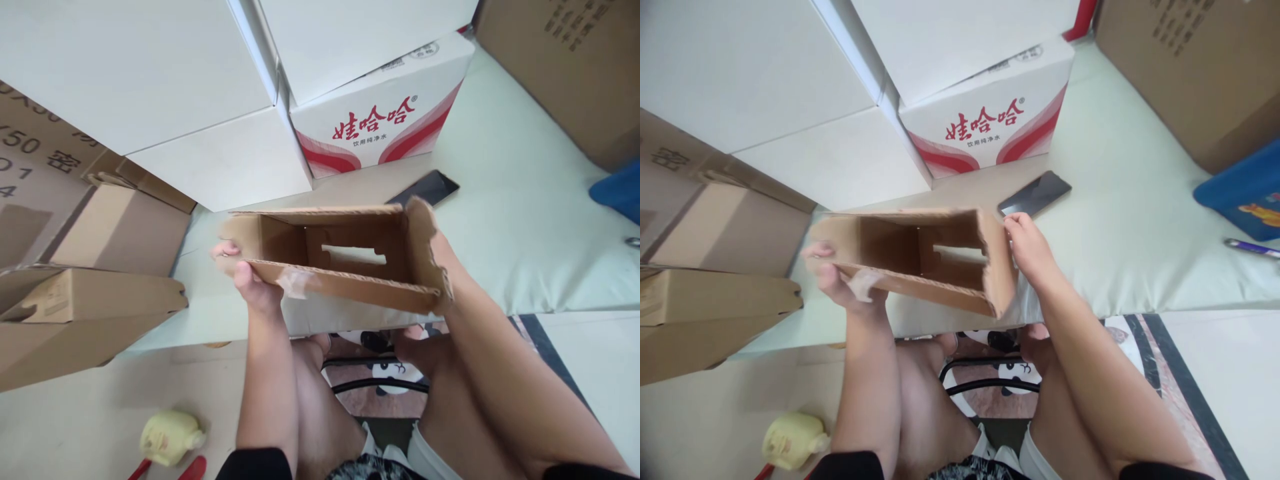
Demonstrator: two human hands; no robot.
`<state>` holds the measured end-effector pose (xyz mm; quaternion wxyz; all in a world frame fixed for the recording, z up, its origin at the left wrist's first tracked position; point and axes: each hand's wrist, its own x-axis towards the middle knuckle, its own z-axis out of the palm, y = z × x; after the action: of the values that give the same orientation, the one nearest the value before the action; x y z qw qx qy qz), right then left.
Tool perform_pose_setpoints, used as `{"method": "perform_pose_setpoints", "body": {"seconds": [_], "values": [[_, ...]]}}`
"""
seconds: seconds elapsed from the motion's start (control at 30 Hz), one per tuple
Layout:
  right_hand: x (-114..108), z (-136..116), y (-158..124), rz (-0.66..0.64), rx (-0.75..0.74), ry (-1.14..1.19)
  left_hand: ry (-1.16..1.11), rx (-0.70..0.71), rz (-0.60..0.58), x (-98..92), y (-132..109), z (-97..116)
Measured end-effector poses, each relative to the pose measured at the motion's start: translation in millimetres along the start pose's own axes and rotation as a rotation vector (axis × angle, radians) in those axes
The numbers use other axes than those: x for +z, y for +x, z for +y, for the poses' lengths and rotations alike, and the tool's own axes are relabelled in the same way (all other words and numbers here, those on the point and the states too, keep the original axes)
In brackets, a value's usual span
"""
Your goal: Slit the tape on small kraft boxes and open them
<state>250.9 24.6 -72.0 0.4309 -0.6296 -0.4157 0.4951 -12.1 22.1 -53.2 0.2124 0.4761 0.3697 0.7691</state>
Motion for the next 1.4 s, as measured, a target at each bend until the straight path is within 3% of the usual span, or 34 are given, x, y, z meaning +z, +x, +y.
{"method": "perform_pose_setpoints", "body": {"seconds": [0.1, 0.23, 0.37, 0.5, 0.6, 0.83, 1.4], "values": [[-1, -4, -2, -0.079, -0.027, -0.040, 0.047, 0.029, 0.083, 0.6, 3, 1], [-1, -3, -3, -0.184, -0.098, -0.058, -0.050, 0.028, 0.066, 0.5, 6, 0], [0, 0, -3, -0.138, -0.137, 0.048, -0.135, -0.021, 0.057, -0.8, 6, -1], [0, 2, 0, -0.152, -0.149, 0.030, -0.025, -0.064, 0.113, -1.6, 5, -1], [0, 3, 1, -0.151, -0.165, -0.001, 0.034, -0.094, 0.092, -1.6, 5, -1], [2, 2, -1, -0.044, -0.105, 0.050, -0.054, -0.107, 0.102, 0.5, 5, 0], [3, 2, 0, -0.007, -0.115, 0.075, -0.056, -0.126, 0.093, 1.0, 4, -2]]}}
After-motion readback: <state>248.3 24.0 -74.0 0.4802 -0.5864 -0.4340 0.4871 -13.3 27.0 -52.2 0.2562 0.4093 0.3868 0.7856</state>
